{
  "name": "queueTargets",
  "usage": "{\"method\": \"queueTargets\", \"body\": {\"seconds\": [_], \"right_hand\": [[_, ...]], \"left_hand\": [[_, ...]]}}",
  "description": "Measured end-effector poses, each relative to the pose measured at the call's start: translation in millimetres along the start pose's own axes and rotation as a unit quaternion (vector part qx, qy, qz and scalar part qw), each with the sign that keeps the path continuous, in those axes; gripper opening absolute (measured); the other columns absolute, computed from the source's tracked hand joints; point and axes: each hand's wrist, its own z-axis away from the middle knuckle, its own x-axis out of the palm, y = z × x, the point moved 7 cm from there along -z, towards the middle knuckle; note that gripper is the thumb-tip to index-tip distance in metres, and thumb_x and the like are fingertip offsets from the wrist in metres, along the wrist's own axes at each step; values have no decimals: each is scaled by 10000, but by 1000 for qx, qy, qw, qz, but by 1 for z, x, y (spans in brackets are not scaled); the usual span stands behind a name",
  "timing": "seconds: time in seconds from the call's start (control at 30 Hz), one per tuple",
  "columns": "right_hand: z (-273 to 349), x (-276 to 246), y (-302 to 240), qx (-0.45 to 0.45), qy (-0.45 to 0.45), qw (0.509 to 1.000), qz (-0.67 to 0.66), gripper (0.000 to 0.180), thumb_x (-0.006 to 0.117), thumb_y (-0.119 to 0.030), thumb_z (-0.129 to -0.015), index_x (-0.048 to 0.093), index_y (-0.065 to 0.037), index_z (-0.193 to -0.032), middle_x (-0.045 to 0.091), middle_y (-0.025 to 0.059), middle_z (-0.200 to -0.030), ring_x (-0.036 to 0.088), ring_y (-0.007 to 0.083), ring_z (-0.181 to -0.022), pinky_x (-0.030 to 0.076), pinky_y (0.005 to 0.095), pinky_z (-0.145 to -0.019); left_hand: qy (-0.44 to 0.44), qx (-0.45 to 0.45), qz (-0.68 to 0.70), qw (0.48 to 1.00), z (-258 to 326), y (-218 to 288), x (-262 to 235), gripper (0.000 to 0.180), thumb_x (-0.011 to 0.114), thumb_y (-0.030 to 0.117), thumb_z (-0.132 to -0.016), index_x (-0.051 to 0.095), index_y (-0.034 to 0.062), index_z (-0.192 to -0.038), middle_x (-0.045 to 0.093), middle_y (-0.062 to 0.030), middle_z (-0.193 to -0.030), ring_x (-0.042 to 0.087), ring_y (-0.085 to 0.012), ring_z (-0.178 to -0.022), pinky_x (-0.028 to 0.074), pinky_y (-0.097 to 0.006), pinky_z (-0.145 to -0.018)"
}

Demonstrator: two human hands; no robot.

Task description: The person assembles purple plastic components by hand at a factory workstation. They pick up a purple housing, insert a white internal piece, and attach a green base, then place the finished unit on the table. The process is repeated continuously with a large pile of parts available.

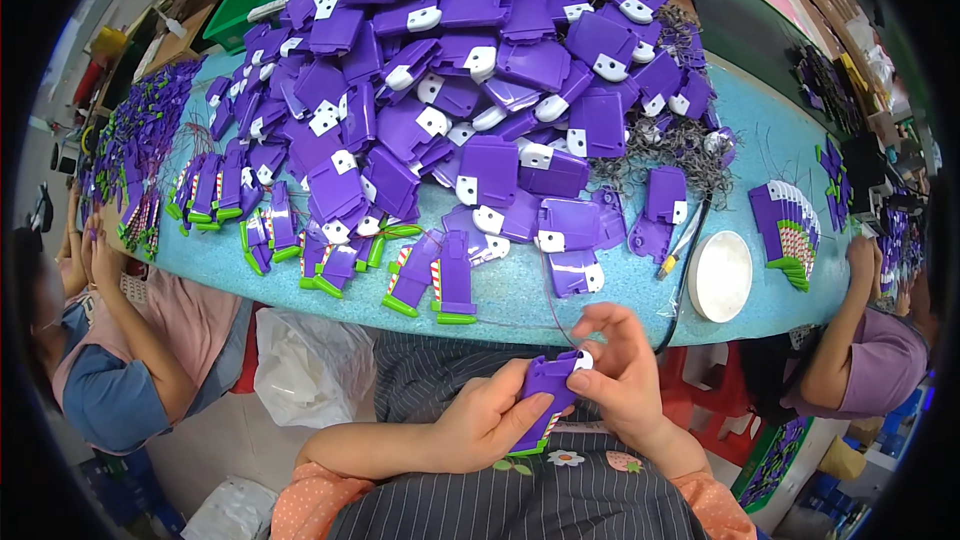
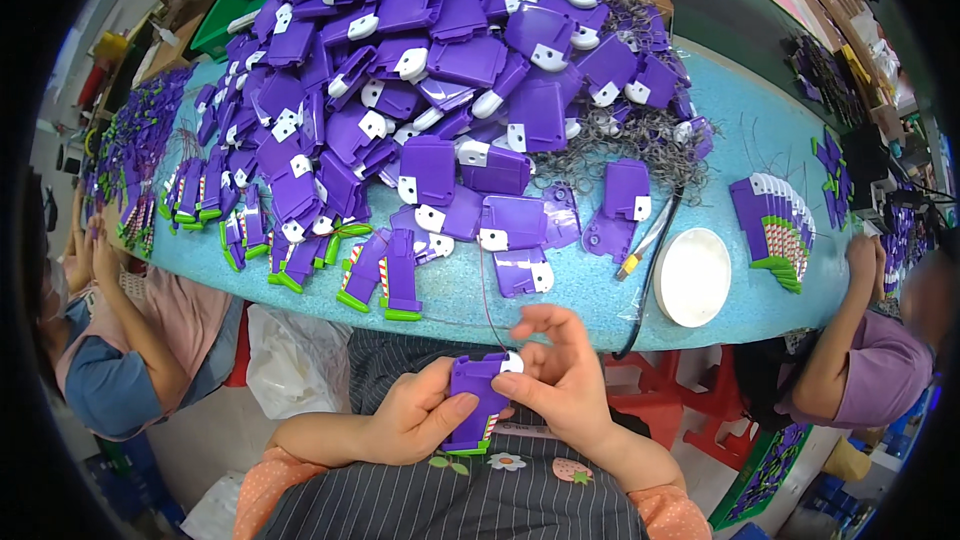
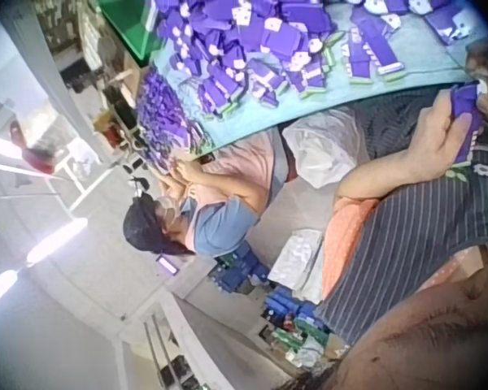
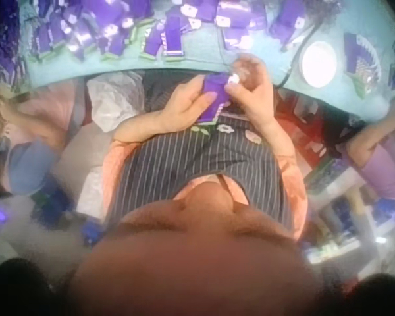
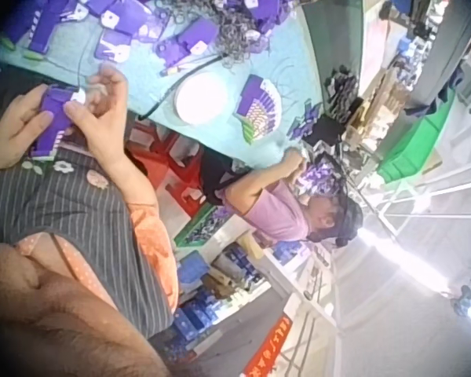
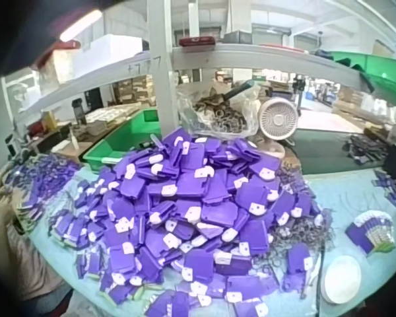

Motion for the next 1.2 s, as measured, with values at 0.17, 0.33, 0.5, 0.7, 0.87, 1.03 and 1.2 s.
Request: {"method": "queueTargets", "body": {"seconds": [0.17, 0.33, 0.5, 0.7, 0.87, 1.03, 1.2], "right_hand": [[2, 2, 25, 114, -84, 972, -185, 167, 639, 17, -808, 498, -39, -876, 515, 61, -960, 533, 111, -829, 482, 253, -716], [0, 2, 7, -48, -104, 991, 75, 176, 664, -30, -804, 509, -33, -887, 520, 64, -921, 537, 130, -821, 443, 266, -695], [0, 10, -21, -193, -152, 900, 359, 284, 727, -66, -751, 538, -13, -957, 530, 67, -859, 533, 143, -731, 434, 275, -630], [7, -4, -35, -115, -24, 916, 383, 264, 744, -130, -749, 605, 5, -928, 555, 62, -757, 500, 97, -606, 407, 239, -511], [16, -6, -20, -81, -79, 902, 416, 187, 675, -139, -819, 615, 19, -900, 533, 41, -579, 474, 83, -489, 375, 243, -460], [23, -4, -8, -91, -86, 918, 376, 138, 664, -95, -818, 621, 16, -887, 556, 46, -623, 503, 85, -505, 381, 238, -464], [11, -10, -8, -85, -77, 943, 312, 128, 668, -85, -808, 624, 15, -874, 590, 78, -789, 545, 126, -653, 420, 258, -584]], "left_hand": [[7, 65, -9, 998, 0, 8, -2, 255, 500, 118, -926, 438, -18, -1132, 640, -93, -801, 632, -138, -685, 475, -263, -584], [-12, -8, -59, 998, -2, 1, -9, 241, 528, 71, -901, 464, -15, -1117, 632, -94, -826, 626, -140, -719, 475, -272, -619], [-40, 104, -103, 988, -25, 23, -19, 215, 576, 47, -863, 549, -17, -1066, 628, -105, -951, 614, -163, -831, 476, -289, -714], [111, 157, -63, 979, -24, 44, -32, 197, 625, 48, -818, 564, -16, -994, 601, -108, -854, 594, -178, -745, 459, -283, -668], [144, 125, 98, 977, -22, 31, -38, 198, 570, 100, -903, 514, -38, -1034, 598, -49, -879, 539, -67, -789, 444, -228, -678], [107, 68, 91, 988, -15, 7, -23, 218, 556, 97, -911, 497, -33, -1075, 611, -61, -931, 563, -76, -848, 465, -231, -731], [155, 88, 192, 965, -20, 24, -43, 226, 557, 91, -909, 504, -25, -1096, 612, -71, -935, 577, -91, -858, 483, -252, -765]]}}
